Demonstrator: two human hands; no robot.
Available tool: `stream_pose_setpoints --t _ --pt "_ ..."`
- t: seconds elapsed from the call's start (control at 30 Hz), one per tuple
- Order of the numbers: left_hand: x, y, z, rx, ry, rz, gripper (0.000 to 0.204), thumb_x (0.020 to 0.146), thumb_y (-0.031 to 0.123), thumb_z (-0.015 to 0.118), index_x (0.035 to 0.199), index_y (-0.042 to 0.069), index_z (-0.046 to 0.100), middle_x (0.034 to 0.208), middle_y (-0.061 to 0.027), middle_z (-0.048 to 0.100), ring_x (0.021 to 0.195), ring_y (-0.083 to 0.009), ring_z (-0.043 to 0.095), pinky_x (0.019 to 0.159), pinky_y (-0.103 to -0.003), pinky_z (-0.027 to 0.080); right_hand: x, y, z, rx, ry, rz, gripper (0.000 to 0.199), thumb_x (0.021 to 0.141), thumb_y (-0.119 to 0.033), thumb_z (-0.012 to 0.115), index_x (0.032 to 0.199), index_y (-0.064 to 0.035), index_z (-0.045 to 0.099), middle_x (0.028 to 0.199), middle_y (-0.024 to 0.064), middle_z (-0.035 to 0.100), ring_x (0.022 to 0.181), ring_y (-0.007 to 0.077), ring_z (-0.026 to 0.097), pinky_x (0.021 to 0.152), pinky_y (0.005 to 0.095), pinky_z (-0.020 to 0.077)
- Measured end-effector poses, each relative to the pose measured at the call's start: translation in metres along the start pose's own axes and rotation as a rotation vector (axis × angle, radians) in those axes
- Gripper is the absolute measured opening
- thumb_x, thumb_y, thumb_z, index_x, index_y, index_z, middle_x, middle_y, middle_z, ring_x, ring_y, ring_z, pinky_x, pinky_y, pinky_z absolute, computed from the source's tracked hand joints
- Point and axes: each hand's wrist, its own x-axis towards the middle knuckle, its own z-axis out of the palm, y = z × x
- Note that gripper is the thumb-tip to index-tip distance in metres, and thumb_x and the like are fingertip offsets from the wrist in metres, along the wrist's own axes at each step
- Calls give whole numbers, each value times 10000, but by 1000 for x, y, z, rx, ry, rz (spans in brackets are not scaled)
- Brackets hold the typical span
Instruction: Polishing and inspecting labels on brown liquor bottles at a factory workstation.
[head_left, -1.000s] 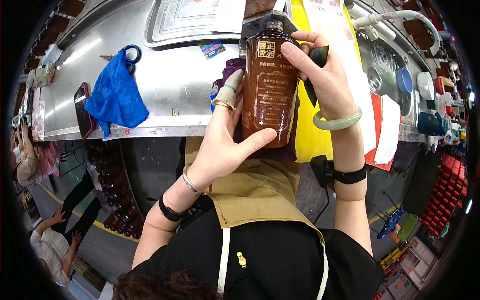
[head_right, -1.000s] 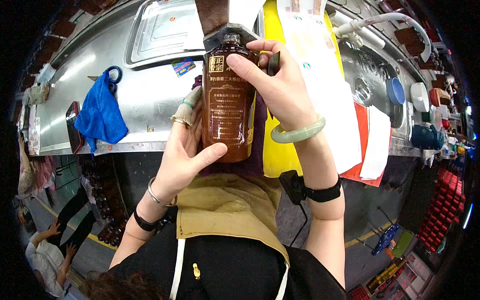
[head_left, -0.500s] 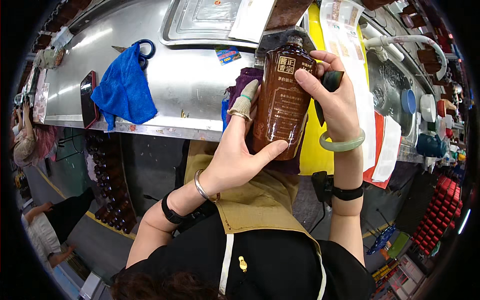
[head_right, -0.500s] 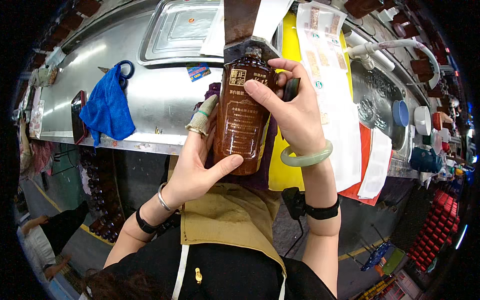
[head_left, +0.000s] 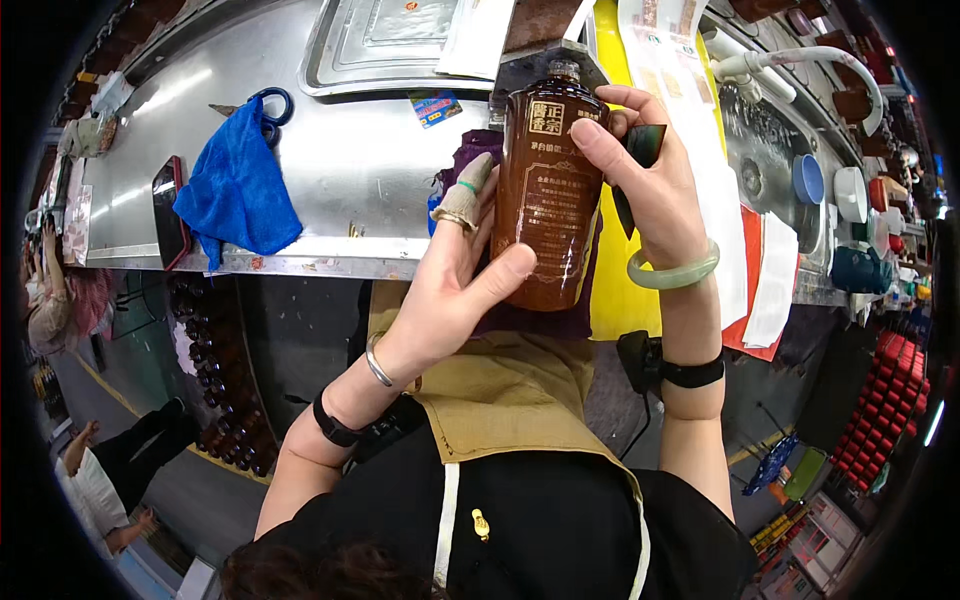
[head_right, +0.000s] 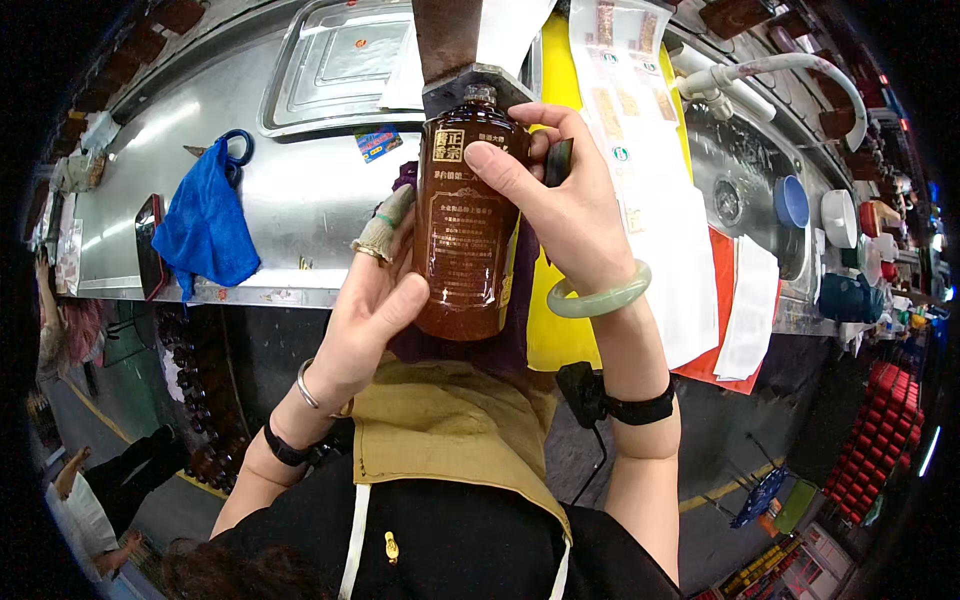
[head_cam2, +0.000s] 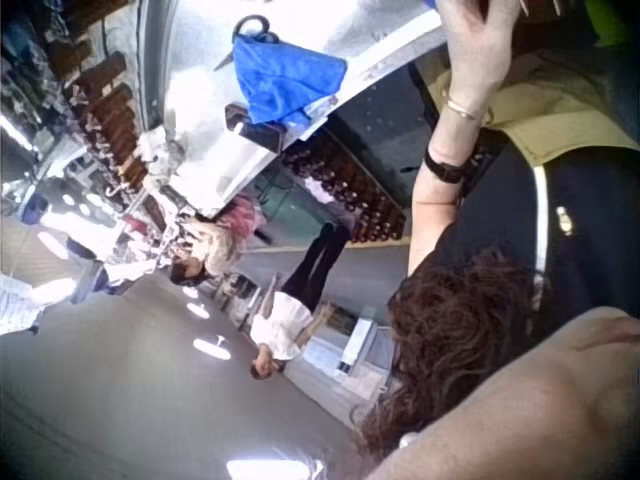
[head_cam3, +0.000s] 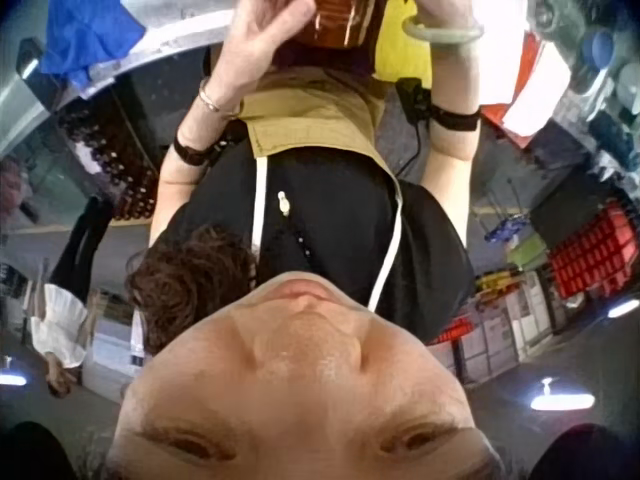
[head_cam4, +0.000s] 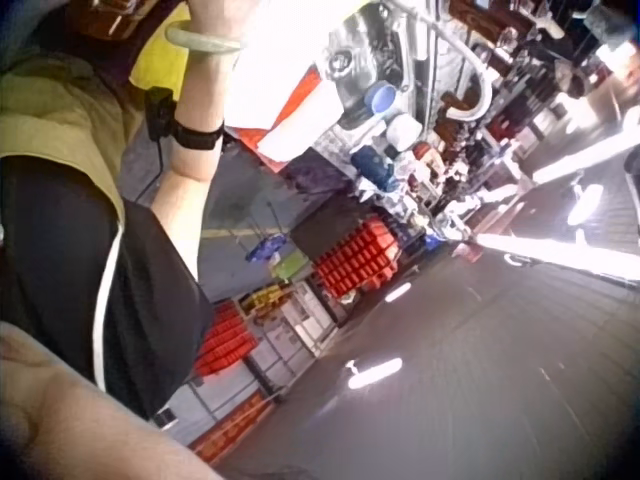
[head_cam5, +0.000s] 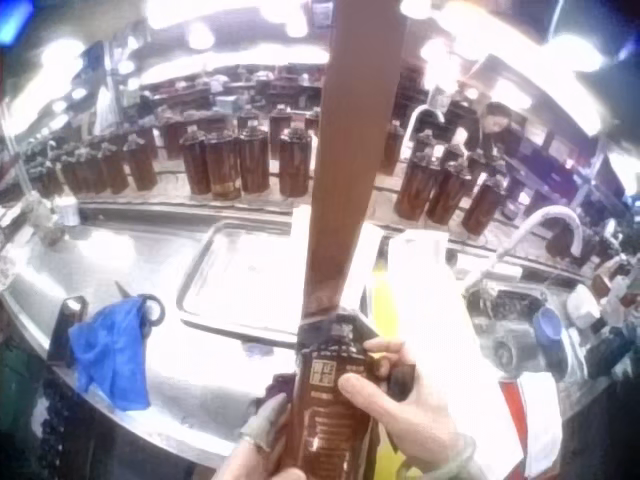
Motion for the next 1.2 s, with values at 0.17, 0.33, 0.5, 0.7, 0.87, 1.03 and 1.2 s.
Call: stream_pose_setpoints --t 0.17,0.33,0.5,0.7,0.87,1.03,1.2 --pt "0 1 0 -11 -1 3 841 1097 198 583 1669 -58 23 1729 -248 159 1614 -306 187 1307 -427 163 2 2 -4 -73 4 -29 535 896 -248 884 1289 -3 617 957 -51 469 812 39 450 726 176 417" --pt "0 2 3 -9 16 -4 893 1053 151 659 1661 -71 44 1718 -246 185 1605 -306 215 1301 -431 197 1 0 -5 -63 -12 -18 528 902 -248 875 1295 -5 619 936 -52 469 810 38 451 711 182 408" --pt "0 -7 2 51 6 30 1021 958 100 781 1658 -68 58 1702 -246 204 1591 -314 251 1299 -439 230 2 4 -4 -51 -13 -59 547 884 -242 890 1303 -22 616 957 -48 473 810 38 444 703 185 402" --pt "-1 -7 6 146 21 48 1061 924 76 807 1658 -68 54 1702 -249 202 1588 -319 264 1292 -436 259 3 9 -8 -60 -27 -49 621 831 -260 933 1312 -36 610 1004 -43 465 835 39 443 743 184 423" --pt "-1 -8 5 194 12 81 1051 928 74 802 1657 -70 58 1695 -246 222 1583 -312 277 1288 -430 267 2 9 -8 -84 -19 -36 612 835 -255 929 1311 -39 611 1019 -33 471 853 45 456 765 198 442" --pt "-1 -6 6 202 7 78 1040 932 69 795 1657 -70 62 1693 -243 228 1581 -310 278 1287 -432 269 0 4 -5 -122 2 -57 623 830 -265 932 1314 -39 612 1015 -33 468 850 50 454 766 198 440" --pt "-2 -6 8 192 18 90 1024 933 50 786 1662 -59 74 1695 -228 238 1575 -305 294 1283 -431 281 1 6 -5 -122 -2 -55 614 829 -268 935 1306 -46 618 1003 -41 462 848 51 442 757 193 427"
